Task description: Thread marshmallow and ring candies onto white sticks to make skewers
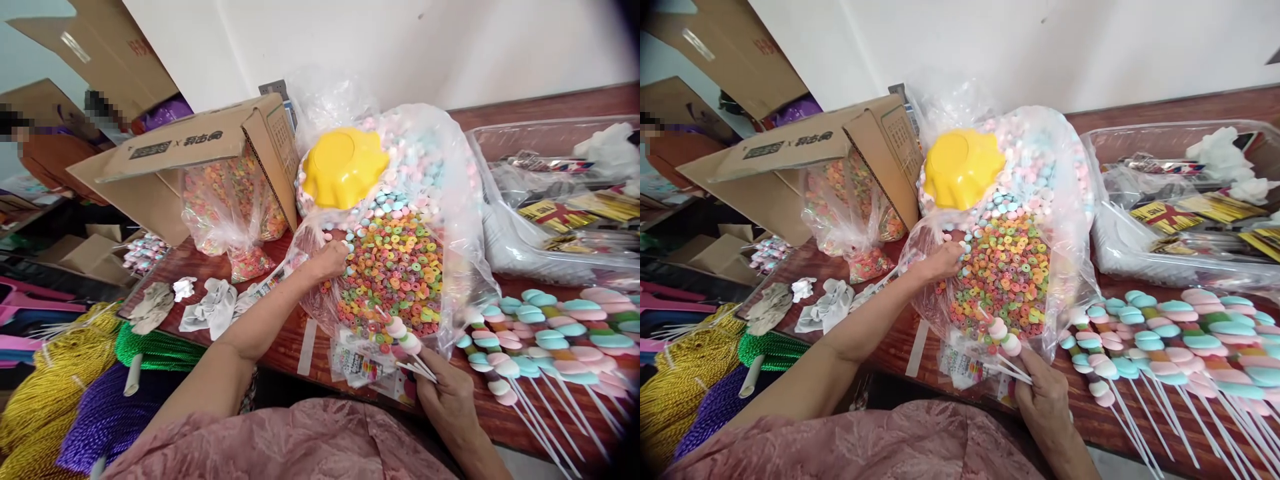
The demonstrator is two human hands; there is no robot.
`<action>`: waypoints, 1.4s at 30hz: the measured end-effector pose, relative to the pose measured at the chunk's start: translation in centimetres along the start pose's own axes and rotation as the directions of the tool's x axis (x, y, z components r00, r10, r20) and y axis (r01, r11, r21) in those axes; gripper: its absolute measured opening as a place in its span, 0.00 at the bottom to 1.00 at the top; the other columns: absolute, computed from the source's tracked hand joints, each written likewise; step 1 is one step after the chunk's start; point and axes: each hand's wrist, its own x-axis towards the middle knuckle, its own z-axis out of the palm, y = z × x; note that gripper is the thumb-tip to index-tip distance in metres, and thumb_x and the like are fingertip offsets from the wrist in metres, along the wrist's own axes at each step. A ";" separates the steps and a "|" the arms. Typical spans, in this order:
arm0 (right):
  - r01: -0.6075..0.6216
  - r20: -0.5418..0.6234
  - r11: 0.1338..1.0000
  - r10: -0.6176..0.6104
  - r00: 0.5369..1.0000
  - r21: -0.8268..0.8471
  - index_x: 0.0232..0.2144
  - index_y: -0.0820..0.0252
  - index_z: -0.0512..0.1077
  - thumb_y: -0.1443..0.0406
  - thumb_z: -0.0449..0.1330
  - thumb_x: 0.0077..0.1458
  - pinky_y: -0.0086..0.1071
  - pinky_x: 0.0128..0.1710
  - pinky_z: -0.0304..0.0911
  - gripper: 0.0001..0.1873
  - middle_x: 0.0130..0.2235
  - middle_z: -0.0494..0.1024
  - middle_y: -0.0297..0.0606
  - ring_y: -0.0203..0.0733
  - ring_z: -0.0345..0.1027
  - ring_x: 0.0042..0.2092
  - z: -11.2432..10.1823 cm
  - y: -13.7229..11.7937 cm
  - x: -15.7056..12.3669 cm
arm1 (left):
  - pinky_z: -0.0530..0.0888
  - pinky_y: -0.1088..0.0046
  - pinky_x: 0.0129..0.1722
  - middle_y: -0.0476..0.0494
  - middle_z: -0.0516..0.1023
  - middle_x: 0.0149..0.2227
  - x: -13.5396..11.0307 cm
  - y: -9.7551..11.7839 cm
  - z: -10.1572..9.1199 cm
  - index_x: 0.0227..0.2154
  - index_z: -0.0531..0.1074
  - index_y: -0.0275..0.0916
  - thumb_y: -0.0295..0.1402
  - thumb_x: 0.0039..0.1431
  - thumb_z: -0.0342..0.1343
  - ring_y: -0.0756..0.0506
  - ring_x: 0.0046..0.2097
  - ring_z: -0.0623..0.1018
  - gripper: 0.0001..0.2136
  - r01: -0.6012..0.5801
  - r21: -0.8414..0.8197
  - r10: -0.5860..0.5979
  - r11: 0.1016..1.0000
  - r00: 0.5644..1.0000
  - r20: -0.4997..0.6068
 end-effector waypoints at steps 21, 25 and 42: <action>-0.033 0.226 0.997 0.049 0.973 -0.075 0.35 0.61 0.75 0.74 0.48 0.51 0.28 0.25 0.59 0.17 0.25 0.75 0.33 0.36 0.65 0.23 -0.9 -4.9 2.4 | 0.76 0.73 0.39 0.48 0.83 0.34 -14.2 10.9 2.2 0.36 0.81 0.41 0.27 0.38 0.70 0.49 0.35 0.80 0.17 -0.078 -0.994 -0.520 -0.080 0.854 -0.025; -0.049 0.293 0.991 0.084 0.952 -0.125 0.35 0.60 0.75 0.74 0.48 0.49 0.29 0.28 0.61 0.18 0.29 0.79 0.36 0.39 0.71 0.27 -1.1 -4.8 1.7 | 0.76 0.73 0.40 0.48 0.83 0.34 -14.1 10.7 2.9 0.34 0.81 0.40 0.29 0.36 0.73 0.49 0.36 0.80 0.17 -0.124 -0.991 -0.581 -0.056 0.811 -0.069; -0.175 0.263 0.983 0.154 0.953 0.057 0.36 0.58 0.74 0.75 0.48 0.50 0.28 0.29 0.61 0.18 0.29 0.78 0.33 0.37 0.68 0.27 -0.8 -6.2 1.2 | 0.77 0.71 0.44 0.45 0.81 0.38 -14.4 10.1 5.6 0.37 0.81 0.42 0.30 0.52 0.66 0.48 0.41 0.80 0.09 -0.263 -0.778 -0.414 0.571 0.726 -0.549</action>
